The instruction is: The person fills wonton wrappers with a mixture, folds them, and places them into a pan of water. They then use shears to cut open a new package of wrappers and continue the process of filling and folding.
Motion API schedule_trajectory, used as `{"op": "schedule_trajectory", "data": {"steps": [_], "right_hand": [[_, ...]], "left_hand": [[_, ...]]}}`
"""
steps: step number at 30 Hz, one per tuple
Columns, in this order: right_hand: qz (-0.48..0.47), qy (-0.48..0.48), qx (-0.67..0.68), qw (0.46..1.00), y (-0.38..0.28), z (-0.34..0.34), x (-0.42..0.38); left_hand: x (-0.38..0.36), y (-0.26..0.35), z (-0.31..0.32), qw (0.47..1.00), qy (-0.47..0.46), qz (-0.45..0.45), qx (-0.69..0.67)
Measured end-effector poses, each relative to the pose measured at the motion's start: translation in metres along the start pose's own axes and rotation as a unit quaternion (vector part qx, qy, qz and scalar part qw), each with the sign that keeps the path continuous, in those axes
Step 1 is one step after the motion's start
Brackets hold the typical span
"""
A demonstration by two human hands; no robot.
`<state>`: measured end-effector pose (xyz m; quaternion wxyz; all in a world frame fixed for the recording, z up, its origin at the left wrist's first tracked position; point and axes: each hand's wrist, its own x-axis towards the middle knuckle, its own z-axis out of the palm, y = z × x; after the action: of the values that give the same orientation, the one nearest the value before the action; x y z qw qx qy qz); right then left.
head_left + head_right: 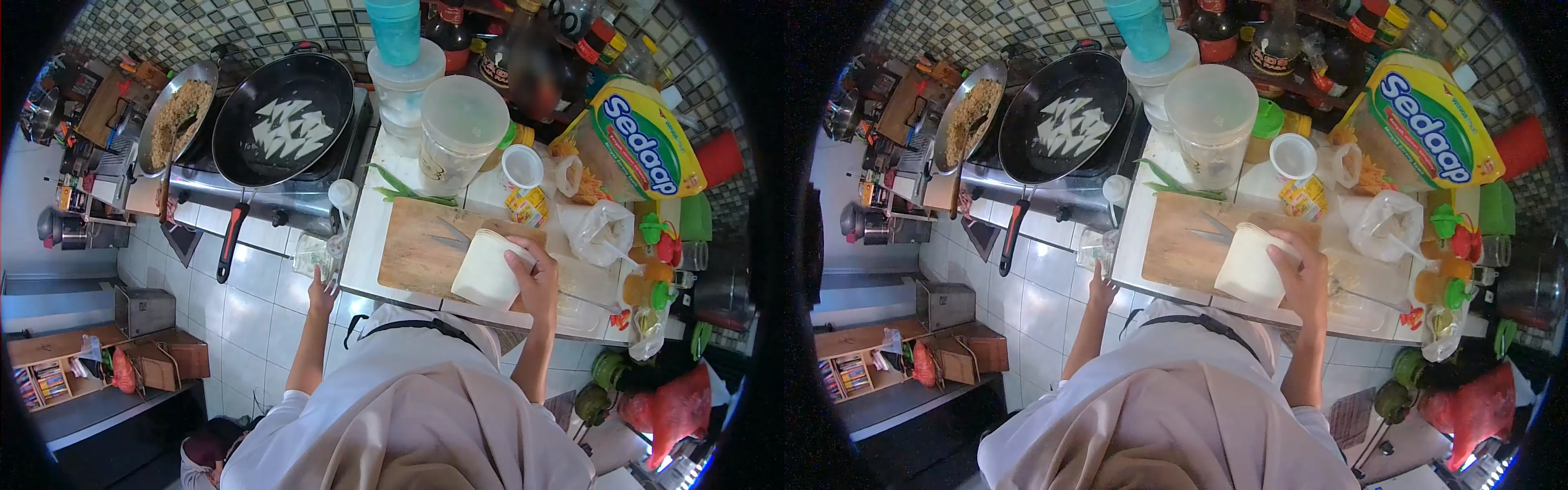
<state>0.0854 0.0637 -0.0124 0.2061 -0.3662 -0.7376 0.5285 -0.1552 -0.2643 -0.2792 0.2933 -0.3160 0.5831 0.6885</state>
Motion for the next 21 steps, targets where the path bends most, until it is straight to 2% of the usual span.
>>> {"op": "schedule_trajectory", "data": {"steps": [2,6,10,14,16,18,21], "right_hand": [[0.002,-0.005,-0.002,1.000,-0.001,0.001,0.002],[-0.014,-0.008,-0.002,1.000,-0.002,0.001,0.003],[-0.028,-0.006,-0.008,1.000,0.001,0.001,0.003],[-0.008,-0.007,0.002,1.000,0.003,-0.002,0.001],[-0.014,-0.003,0.026,1.000,0.006,-0.001,0.001],[-0.012,-0.004,0.024,1.000,0.005,0.000,0.001],[-0.022,-0.001,0.013,1.000,0.008,0.000,0.003]], "left_hand": [[0.009,-0.002,-0.005,0.996,-0.070,-0.011,0.045],[0.019,-0.007,-0.010,0.996,-0.065,0.030,0.059],[0.017,-0.001,-0.016,0.998,-0.017,0.049,0.025],[0.022,0.015,-0.029,0.997,0.009,0.077,0.001],[0.033,0.018,-0.037,0.997,0.006,0.072,-0.010],[0.038,0.018,-0.039,0.995,-0.043,0.081,-0.049],[0.036,0.014,-0.031,0.994,-0.030,0.081,-0.069]]}}
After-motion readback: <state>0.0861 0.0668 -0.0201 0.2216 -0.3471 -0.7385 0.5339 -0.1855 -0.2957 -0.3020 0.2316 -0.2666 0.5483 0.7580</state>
